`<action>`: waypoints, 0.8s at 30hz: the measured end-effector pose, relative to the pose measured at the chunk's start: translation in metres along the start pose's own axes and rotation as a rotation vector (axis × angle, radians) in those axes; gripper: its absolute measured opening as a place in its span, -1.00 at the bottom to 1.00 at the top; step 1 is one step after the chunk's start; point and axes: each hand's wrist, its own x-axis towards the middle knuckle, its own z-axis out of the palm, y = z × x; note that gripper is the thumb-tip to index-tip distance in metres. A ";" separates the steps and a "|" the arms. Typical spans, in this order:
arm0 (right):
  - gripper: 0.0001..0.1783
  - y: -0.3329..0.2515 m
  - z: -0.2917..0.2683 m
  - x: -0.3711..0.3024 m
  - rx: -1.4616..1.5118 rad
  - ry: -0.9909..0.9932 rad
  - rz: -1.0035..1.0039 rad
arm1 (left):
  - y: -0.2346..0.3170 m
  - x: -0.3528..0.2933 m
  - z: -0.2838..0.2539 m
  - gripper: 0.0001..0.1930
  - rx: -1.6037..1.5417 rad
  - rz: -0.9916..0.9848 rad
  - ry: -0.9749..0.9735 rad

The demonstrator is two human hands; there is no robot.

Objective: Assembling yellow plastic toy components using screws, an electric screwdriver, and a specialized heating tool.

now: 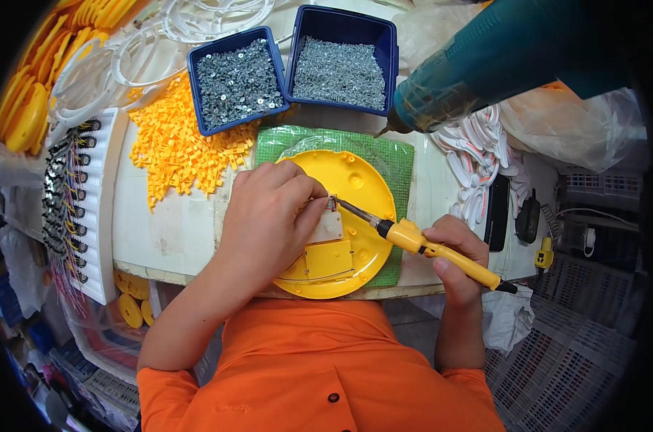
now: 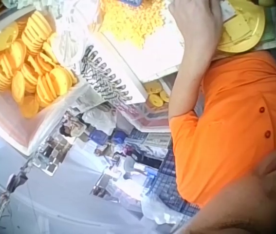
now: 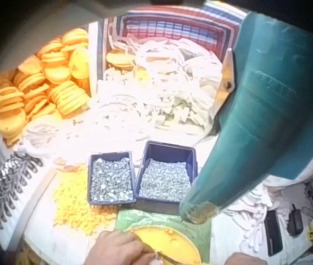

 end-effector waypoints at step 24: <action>-0.56 -0.008 -0.003 -0.014 0.016 0.129 -0.036 | 0.002 0.006 -0.015 -0.90 -0.074 -0.005 -0.061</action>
